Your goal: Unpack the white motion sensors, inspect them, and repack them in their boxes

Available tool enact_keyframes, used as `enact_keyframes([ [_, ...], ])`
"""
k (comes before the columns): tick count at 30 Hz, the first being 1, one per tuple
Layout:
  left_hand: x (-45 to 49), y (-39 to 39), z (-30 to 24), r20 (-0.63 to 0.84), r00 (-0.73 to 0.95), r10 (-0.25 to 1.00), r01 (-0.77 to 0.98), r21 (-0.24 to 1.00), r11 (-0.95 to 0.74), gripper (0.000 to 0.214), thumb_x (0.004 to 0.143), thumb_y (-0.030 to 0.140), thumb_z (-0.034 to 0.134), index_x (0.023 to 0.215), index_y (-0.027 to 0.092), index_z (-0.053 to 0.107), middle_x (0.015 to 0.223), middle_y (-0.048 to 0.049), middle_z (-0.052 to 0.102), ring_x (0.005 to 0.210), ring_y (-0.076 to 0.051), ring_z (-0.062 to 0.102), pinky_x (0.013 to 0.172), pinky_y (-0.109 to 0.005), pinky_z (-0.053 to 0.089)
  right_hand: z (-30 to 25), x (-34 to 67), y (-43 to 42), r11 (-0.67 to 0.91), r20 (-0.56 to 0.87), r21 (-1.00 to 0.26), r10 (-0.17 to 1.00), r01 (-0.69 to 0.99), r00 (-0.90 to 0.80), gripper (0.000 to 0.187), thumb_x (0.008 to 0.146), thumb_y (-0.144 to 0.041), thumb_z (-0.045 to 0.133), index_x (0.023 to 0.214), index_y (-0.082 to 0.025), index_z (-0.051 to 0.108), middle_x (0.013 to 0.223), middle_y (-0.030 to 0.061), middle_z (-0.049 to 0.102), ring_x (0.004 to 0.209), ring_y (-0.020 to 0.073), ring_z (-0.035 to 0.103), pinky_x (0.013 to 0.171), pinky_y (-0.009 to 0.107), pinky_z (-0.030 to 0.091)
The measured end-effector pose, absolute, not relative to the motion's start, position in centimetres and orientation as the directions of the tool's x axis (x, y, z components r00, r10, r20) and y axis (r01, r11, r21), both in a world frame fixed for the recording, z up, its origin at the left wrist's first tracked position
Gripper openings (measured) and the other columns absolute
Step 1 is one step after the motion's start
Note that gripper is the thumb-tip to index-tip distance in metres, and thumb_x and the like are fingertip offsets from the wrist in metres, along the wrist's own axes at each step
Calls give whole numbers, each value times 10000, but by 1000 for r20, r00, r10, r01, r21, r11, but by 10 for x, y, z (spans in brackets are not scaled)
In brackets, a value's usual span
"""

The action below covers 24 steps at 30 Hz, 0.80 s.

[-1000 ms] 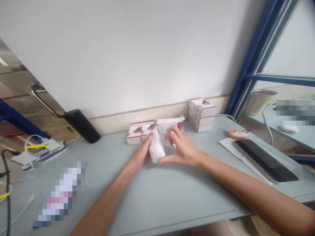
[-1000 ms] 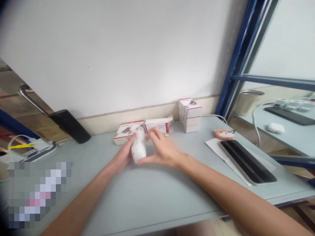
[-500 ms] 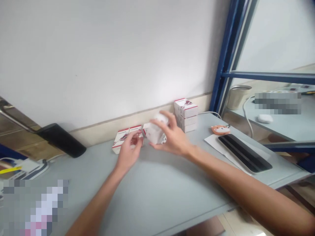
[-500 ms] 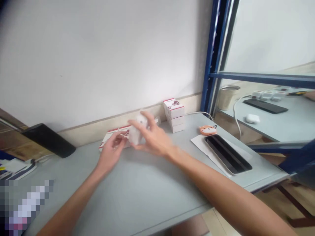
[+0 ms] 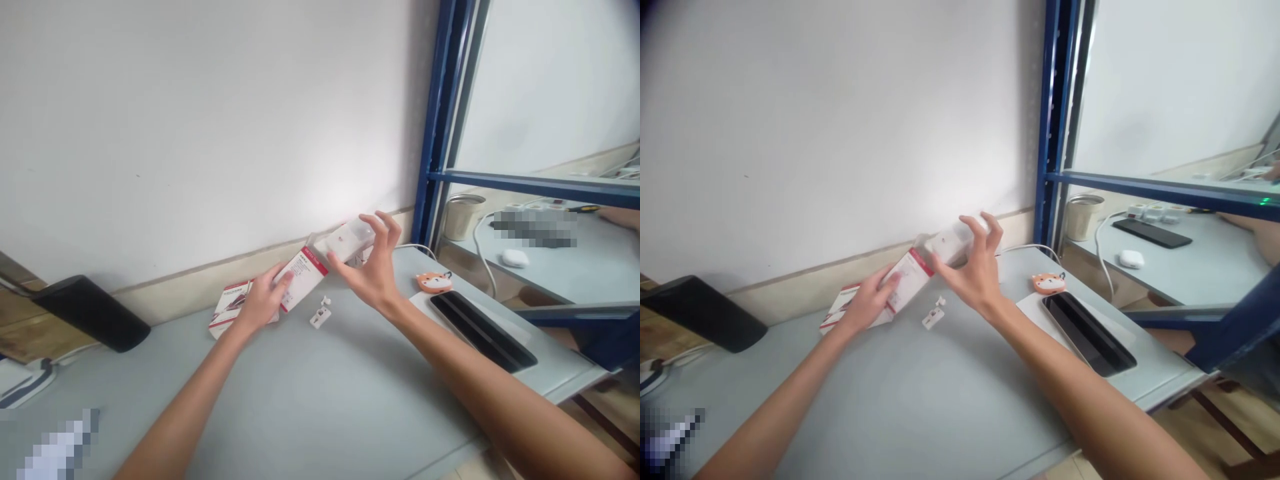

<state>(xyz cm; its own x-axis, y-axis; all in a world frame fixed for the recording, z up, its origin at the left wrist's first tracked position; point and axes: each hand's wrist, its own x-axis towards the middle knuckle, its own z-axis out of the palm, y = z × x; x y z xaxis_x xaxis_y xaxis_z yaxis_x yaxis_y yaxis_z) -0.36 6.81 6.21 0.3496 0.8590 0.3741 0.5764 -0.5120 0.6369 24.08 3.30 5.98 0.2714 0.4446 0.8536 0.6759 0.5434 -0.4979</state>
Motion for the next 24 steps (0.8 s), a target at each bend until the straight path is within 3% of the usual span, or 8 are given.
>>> enact_keyframes([
  [5, -16, 7, 63, 325, 254, 911, 399, 823, -405, 579, 964, 625, 589, 1359, 212, 683, 1333, -96, 726, 1190, -329, 673, 942, -352, 520, 63, 228, 14, 679, 833, -482, 552, 554, 48, 811, 862, -455, 741, 1512, -315, 277, 1555, 155, 305, 1514, 368, 300, 1200, 607, 397],
  [10, -24, -27, 42, 249, 114, 962, 316, 909, -273, 579, 924, 635, 649, 1307, 204, 704, 1328, -107, 725, 1265, -343, 636, 1038, -386, 494, 53, 213, -2, 761, 747, -527, 627, 378, -222, 703, 968, -488, 631, 1567, -304, 313, 1617, 144, 357, 1493, 351, 401, 1195, 582, 418],
  [12, -25, -32, 35, 207, 58, 977, 245, 945, -215, 575, 945, 643, 611, 1304, 202, 700, 1314, -109, 732, 1263, -340, 640, 1056, -407, 492, 49, 207, -9, 771, 719, -545, 632, 330, -290, 677, 1008, -499, 581, 1593, -289, 310, 1590, 140, 456, 1503, 345, 416, 1209, 590, 398],
  [15, -26, -35, 30, 239, 35, 970, 198, 950, -242, 538, 955, 607, 621, 1309, 207, 684, 1366, -101, 705, 1332, -334, 598, 1106, -413, 462, 47, 200, -17, 788, 697, -530, 616, 315, -369, 584, 1037, -471, 556, 1568, -287, 399, 1388, 89, 679, 1576, 330, 328, 1277, 623, 269],
  [18, -26, -33, 28, 251, 119, 961, 148, 952, -267, 490, 947, 542, 668, 1306, 208, 668, 1421, -102, 666, 1374, -324, 563, 1136, -412, 440, 49, 197, -19, 815, 700, -467, 578, 343, -420, 519, 1030, -415, 586, 1523, -291, 479, 1368, 60, 706, 1606, 305, 273, 1309, 608, 192],
  [21, -28, -30, 24, 213, 115, 970, 39, 975, -218, 477, 943, 505, 688, 1330, 237, 612, 1452, -100, 631, 1331, -303, 590, 1068, -413, 491, 50, 201, -11, 791, 755, -493, 596, 362, -274, 526, 1034, -387, 569, 1532, -270, 446, 1551, 88, 567, 1540, 293, 394, 1270, 548, 308],
  [24, -33, -26, 20, 172, 42, 984, 3, 985, -172, 520, 888, 490, 756, 1310, 262, 552, 1457, -94, 603, 1296, -286, 608, 992, -397, 533, 47, 209, 2, 682, 725, -595, 684, 425, -84, 338, 1049, -317, 503, 1376, -245, 553, 1400, 109, 656, 1266, 268, 622, 1076, 479, 503],
])
